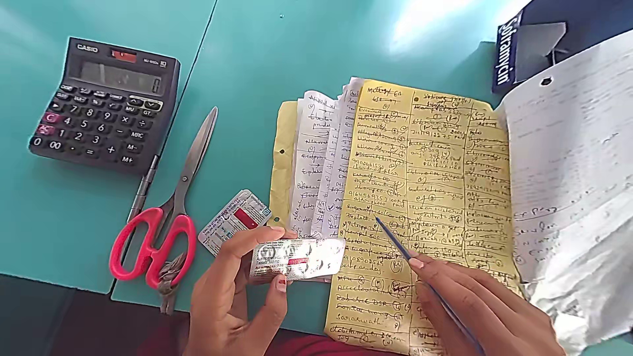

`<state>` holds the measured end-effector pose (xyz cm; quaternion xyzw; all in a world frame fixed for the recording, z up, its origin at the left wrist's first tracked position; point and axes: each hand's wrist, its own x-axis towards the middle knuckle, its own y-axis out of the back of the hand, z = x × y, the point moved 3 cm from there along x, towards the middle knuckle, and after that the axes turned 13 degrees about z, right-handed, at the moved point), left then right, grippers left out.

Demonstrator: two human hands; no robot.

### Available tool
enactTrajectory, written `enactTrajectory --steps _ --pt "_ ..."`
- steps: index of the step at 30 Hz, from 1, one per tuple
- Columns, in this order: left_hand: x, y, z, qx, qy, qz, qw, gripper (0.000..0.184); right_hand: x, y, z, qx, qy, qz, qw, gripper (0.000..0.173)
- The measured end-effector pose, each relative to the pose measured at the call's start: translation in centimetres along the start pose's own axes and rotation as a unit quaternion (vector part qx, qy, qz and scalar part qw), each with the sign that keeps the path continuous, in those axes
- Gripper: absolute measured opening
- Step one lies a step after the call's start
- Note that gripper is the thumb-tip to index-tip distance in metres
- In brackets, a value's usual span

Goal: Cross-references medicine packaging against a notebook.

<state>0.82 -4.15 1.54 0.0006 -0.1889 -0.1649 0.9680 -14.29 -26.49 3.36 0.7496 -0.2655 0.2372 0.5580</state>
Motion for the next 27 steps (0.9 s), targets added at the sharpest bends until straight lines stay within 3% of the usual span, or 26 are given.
enactTrajectory --steps 27 --pt "-0.01 0.07 0.12 0.030 -0.002 0.009 0.999 0.037 -0.71 0.42 -0.20 0.033 -0.004 0.016 0.999 0.017"
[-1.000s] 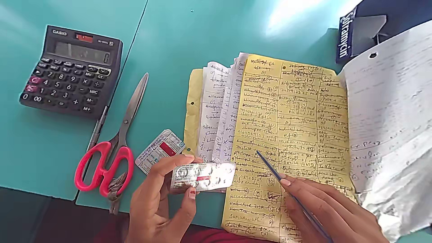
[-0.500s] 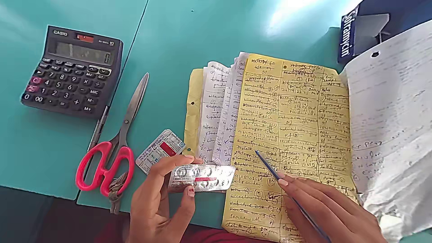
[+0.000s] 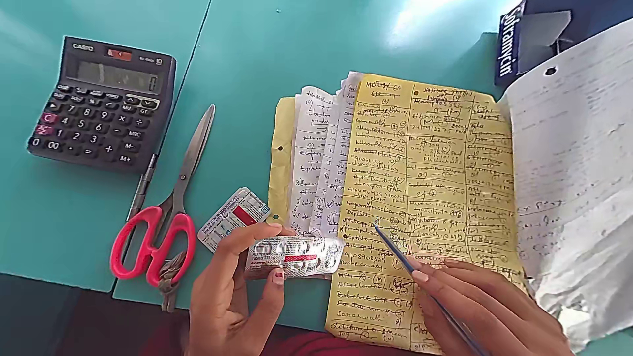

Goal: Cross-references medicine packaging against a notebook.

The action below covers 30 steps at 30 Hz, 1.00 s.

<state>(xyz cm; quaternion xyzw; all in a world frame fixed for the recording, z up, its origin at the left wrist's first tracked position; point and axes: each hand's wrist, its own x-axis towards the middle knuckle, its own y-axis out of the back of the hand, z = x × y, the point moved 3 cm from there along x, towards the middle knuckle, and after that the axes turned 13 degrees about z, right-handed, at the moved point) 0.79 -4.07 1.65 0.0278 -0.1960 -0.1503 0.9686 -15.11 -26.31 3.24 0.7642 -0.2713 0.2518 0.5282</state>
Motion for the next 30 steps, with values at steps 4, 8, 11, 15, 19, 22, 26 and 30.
enactTrajectory --steps 4,8,11,15,19,22,26,30 --pt "0.0 0.0 -0.1 -0.003 0.000 0.002 1.000 0.040 -0.4 0.2 -0.2 0.018 -0.003 0.001 1.000 0.016" --pt "-0.1 0.0 -0.1 -0.002 0.002 0.005 1.000 0.040 -0.7 0.4 -0.4 0.024 -0.009 -0.005 1.000 0.016" --pt "0.0 0.0 -0.2 -0.007 -0.003 0.005 1.000 0.039 -0.7 0.4 -0.4 0.028 -0.011 -0.017 0.999 0.018" --pt "-0.1 0.0 -0.2 -0.003 -0.002 0.005 1.000 0.039 -0.8 0.2 -0.3 0.028 -0.015 -0.012 0.999 0.018" --pt "-0.1 0.0 -0.1 0.002 -0.002 0.006 1.000 0.039 -1.0 0.1 -0.2 0.033 -0.019 -0.004 0.999 0.018" --pt "-0.1 0.0 -0.1 0.003 -0.002 0.009 1.000 0.041 -1.0 0.1 -0.2 0.035 -0.020 0.000 0.999 0.018" --pt "0.0 0.0 -0.1 0.002 -0.006 0.005 1.000 0.043 -1.1 0.1 -0.2 0.039 -0.020 0.007 0.999 0.019" --pt "0.0 0.0 -0.1 0.001 0.000 0.004 1.000 0.043 -1.1 0.1 -0.1 0.042 -0.021 0.009 0.999 0.019"
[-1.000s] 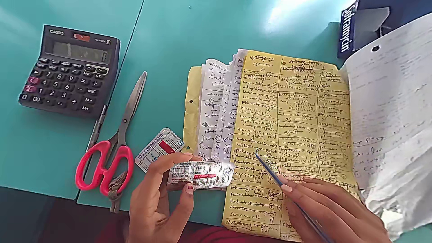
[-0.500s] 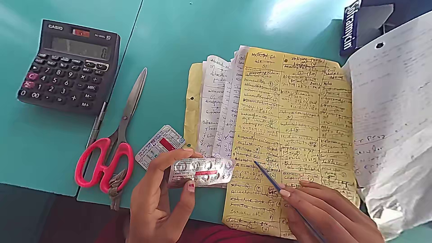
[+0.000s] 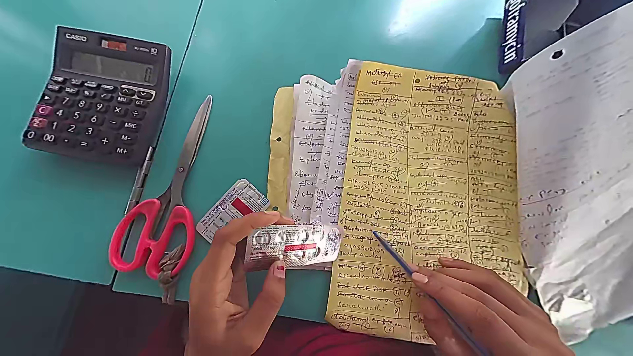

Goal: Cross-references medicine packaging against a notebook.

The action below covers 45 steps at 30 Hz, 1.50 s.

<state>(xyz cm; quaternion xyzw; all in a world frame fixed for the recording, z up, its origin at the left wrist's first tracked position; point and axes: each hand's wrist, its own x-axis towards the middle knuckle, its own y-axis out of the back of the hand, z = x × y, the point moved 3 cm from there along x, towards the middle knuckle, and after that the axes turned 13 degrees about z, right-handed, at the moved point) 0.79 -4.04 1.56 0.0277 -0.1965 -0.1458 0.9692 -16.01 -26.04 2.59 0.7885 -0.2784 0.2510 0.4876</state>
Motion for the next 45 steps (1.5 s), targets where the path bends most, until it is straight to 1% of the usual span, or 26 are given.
enactTrajectory --steps 15,20,25,32,40,45 --pt "0.1 0.0 0.1 -0.014 -0.008 -0.004 1.000 0.044 -0.2 0.1 0.1 0.011 -0.002 0.003 1.000 0.018" --pt "0.1 0.0 0.0 -0.020 -0.007 -0.005 1.000 0.043 -0.2 0.4 0.2 0.038 -0.008 -0.006 0.999 0.018" --pt "0.1 -0.1 0.1 -0.018 -0.006 -0.007 1.000 0.043 -0.3 0.8 0.3 0.077 0.009 -0.016 0.997 0.020" --pt "0.1 -0.1 0.0 -0.014 -0.006 -0.012 1.000 0.043 -0.4 1.2 0.4 0.138 0.015 -0.040 0.989 0.015" --pt "0.0 -0.1 0.1 -0.015 -0.012 -0.019 1.000 0.043 -0.6 1.5 0.7 0.165 0.027 -0.039 0.985 0.012" --pt "0.0 -0.1 0.1 -0.024 -0.014 -0.027 0.999 0.043 -0.7 1.3 -0.1 0.165 0.021 -0.034 0.985 0.010"
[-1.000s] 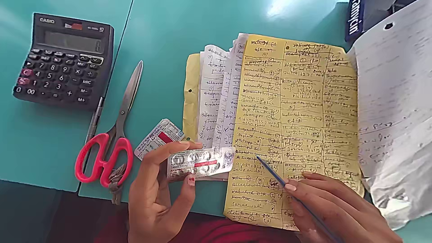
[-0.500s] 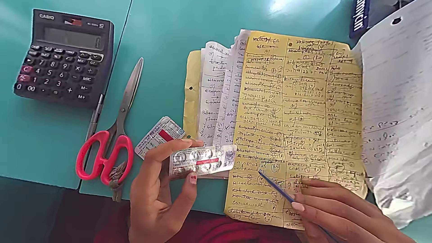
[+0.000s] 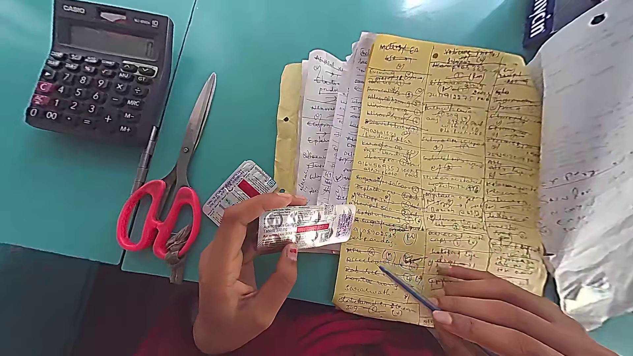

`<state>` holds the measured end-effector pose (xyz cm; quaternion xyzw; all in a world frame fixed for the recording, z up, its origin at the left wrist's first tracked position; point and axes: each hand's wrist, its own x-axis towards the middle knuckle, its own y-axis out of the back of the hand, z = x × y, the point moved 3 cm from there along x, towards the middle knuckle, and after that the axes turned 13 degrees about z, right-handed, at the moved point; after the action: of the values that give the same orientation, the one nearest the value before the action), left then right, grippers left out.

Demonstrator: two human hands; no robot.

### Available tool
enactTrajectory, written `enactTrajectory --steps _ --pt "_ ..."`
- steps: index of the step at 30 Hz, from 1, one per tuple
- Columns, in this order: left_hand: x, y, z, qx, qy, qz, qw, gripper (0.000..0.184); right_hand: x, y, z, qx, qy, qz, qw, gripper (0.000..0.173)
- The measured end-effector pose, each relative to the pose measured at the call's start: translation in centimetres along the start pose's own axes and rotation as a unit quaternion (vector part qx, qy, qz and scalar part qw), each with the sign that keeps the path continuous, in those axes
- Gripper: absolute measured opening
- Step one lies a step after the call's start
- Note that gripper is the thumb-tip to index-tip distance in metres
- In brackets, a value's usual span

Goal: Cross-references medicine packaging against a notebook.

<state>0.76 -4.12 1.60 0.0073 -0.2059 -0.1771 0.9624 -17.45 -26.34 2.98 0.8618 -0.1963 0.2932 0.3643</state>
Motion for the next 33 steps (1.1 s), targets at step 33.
enactTrajectory --steps 33 --pt "0.18 -0.01 -0.06 0.003 0.006 -0.014 1.000 0.056 -0.27 -0.12 -0.07 0.048 -0.023 0.008 0.999 0.010"
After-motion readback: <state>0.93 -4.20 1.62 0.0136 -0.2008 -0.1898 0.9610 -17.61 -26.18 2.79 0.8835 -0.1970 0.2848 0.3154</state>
